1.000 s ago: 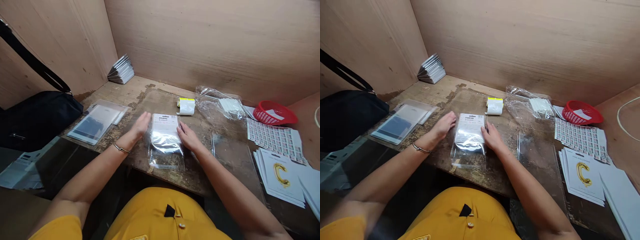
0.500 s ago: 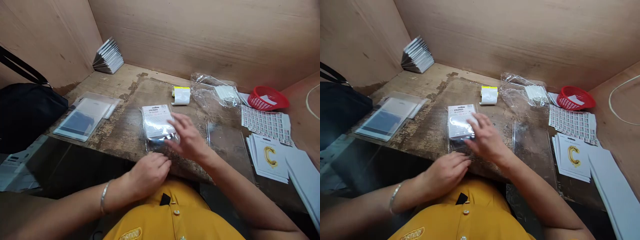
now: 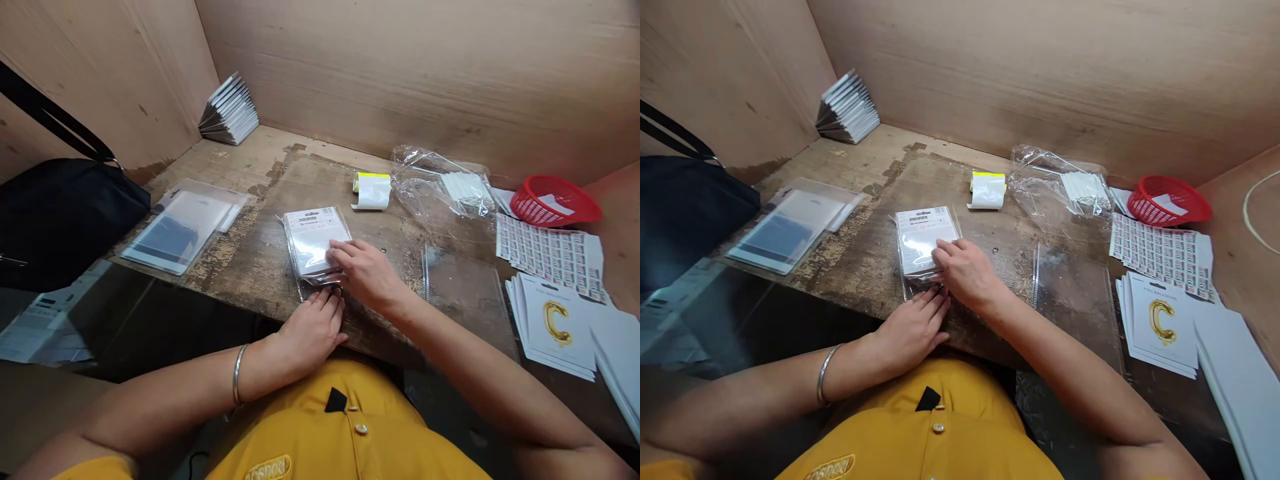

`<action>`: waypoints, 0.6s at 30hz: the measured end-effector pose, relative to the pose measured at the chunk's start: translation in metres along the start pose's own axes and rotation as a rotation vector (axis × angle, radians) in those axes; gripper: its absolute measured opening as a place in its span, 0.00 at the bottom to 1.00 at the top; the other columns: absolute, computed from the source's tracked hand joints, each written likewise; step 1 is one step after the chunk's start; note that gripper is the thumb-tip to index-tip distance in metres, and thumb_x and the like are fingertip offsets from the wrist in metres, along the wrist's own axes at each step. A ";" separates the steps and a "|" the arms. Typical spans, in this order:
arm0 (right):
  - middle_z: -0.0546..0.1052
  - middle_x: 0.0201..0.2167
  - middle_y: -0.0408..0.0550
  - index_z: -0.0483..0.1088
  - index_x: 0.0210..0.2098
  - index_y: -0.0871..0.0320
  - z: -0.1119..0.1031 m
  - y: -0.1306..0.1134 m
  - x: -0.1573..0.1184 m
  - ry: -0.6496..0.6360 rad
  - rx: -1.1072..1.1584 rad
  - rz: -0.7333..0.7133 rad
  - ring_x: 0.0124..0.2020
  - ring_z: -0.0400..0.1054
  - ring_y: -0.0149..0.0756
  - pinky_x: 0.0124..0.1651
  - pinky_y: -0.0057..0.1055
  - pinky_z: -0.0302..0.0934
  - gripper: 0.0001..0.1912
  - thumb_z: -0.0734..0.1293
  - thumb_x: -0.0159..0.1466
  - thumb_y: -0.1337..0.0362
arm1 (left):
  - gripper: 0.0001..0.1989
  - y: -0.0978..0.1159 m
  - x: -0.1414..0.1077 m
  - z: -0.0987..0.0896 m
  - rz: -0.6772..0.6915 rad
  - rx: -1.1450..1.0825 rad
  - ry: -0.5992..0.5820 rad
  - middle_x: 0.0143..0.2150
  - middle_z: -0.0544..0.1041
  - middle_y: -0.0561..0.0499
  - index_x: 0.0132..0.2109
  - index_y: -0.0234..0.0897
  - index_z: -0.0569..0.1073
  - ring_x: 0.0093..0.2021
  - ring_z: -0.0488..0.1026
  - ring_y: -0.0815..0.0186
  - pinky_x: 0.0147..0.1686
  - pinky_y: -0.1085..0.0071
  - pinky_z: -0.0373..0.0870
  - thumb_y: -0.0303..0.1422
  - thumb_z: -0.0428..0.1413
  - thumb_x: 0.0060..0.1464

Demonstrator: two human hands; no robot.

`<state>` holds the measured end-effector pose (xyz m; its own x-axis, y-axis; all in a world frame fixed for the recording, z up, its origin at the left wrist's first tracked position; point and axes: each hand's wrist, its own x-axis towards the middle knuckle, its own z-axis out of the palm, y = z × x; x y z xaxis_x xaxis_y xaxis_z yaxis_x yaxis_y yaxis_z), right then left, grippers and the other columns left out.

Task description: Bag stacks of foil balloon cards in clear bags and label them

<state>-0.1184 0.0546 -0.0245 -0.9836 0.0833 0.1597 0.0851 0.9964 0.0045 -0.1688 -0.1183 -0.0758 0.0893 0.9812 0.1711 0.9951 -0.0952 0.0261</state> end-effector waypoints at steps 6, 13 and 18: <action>0.79 0.47 0.52 0.75 0.37 0.58 0.008 -0.001 0.003 0.048 0.019 0.134 0.43 0.71 0.44 0.47 0.36 0.63 0.05 0.67 0.62 0.66 | 0.29 0.001 0.001 0.000 -0.043 0.000 -0.029 0.61 0.67 0.30 0.60 0.20 0.67 0.63 0.64 0.46 0.60 0.55 0.62 0.43 0.49 0.63; 0.73 0.55 0.60 0.74 0.47 0.63 0.009 -0.006 0.001 0.074 0.061 0.111 0.53 0.68 0.50 0.57 0.43 0.62 0.13 0.66 0.63 0.67 | 0.26 0.001 0.004 -0.014 -0.032 -0.109 -0.006 0.58 0.70 0.27 0.57 0.18 0.69 0.60 0.66 0.45 0.58 0.55 0.65 0.38 0.53 0.61; 0.64 0.62 0.67 0.62 0.61 0.72 0.022 -0.013 -0.043 0.195 0.042 0.133 0.66 0.54 0.49 0.65 0.47 0.56 0.23 0.56 0.67 0.74 | 0.14 -0.045 0.007 -0.055 -0.104 -0.483 0.318 0.45 0.80 0.45 0.50 0.36 0.75 0.46 0.76 0.63 0.49 0.65 0.72 0.32 0.47 0.64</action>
<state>-0.0805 0.0389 -0.0530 -0.9148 0.2125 0.3436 0.2010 0.9771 -0.0693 -0.2152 -0.1160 -0.0218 -0.0994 0.8981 0.4285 0.8593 -0.1397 0.4921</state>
